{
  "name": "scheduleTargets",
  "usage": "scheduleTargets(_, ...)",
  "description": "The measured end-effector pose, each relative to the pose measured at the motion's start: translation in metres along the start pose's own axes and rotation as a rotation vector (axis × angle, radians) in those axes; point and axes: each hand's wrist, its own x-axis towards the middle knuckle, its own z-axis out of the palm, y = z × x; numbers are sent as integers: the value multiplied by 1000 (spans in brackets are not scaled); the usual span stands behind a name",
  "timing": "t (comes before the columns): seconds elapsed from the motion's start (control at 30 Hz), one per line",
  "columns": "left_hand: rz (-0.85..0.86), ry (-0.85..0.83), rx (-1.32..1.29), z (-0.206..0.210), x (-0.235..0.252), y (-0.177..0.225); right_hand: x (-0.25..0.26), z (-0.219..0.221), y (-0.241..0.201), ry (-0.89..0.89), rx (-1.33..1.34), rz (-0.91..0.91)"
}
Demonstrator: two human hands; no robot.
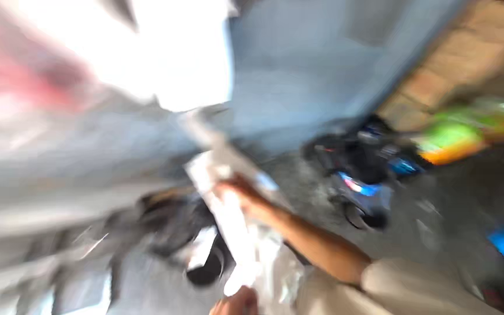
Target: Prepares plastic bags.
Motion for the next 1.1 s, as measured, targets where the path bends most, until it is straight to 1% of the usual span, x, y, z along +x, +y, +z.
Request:
scheduleTargets(0.03, -82, 47, -18, 8, -33, -22, -4, 19, 35, 17, 13, 103)
scheduleTargets(0.1, -224, 164, -132, 27, -104, -72, -26, 61, 109, 81, 50, 202)
scheduleTargets(0.17, -312, 344, -305, 52, -189, -124, -75, 103, 168, 158, -5, 263)
scheduleTargets(0.2, -337, 448, -384, 62, -235, -148, -104, 124, 190, 161, -76, 272)
scheduleTargets(0.23, -351, 566, -443, 69, -279, -168, -129, 145, 205, 140, -187, 240)
scheduleTargets(0.27, -363, 674, -491, 76, -322, -181, -151, 166, 215, 67, -361, 167)
scheduleTargets(0.3, -354, 767, -527, 78, -364, -191, -169, 190, 220, -66, -590, 69)
scheduleTargets(0.37, -281, 899, -576, 74, -447, -209, -192, 253, 220, -454, -1122, -102)
scheduleTargets(0.4, -233, 931, -599, 72, -483, -218, -202, 287, 220, -643, -1338, -135)
scheduleTargets(0.43, -182, 947, -608, 71, -515, -231, -207, 319, 226, -785, -1479, -122)
scheduleTargets(0.47, -122, 958, -609, 67, -542, -248, -210, 349, 235, -873, -1530, -141)
scheduleTargets(0.53, -15, 979, -600, 53, -585, -285, -212, 408, 244, -953, -1457, -286)
scheduleTargets(0.6, 76, 1010, -623, 35, -615, -321, -226, 472, 240, -1078, -1254, -395)
scheduleTargets(0.67, 150, 1054, -642, 14, -643, -361, -260, 547, 241, -1281, -1020, -387)
scheduleTargets(0.7, 159, 1080, -638, 1, -656, -383, -280, 585, 246, -1402, -923, -367)
scheduleTargets(0.73, 138, 1116, -623, -14, -669, -405, -299, 624, 252, -1518, -846, -359)
scheduleTargets(0.8, 19, 1217, -586, -42, -694, -449, -331, 702, 272, -1779, -760, -340)
scheduleTargets(0.83, -57, 1284, -581, -56, -708, -471, -346, 743, 286, -1910, -720, -289)
scheduleTargets(0.87, -128, 1364, -591, -72, -723, -491, -363, 786, 301, -2000, -682, -211)
scheduleTargets(0.9, -191, 1443, -604, -90, -739, -513, -379, 830, 316, -2037, -648, -183)
scheduleTargets(0.93, -240, 1508, -628, -107, -756, -533, -393, 872, 329, -2037, -614, -225)
scheduleTargets(0.97, -287, 1559, -662, -120, -774, -549, -404, 911, 339, -2043, -609, -226)
scheduleTargets(1.07, -439, 1760, -759, -157, -848, -586, -408, 1028, 363, -2043, -644, -41)
scheduleTargets(1.1, -464, 1860, -798, -168, -876, -601, -404, 1071, 364, -2008, -723, -3)
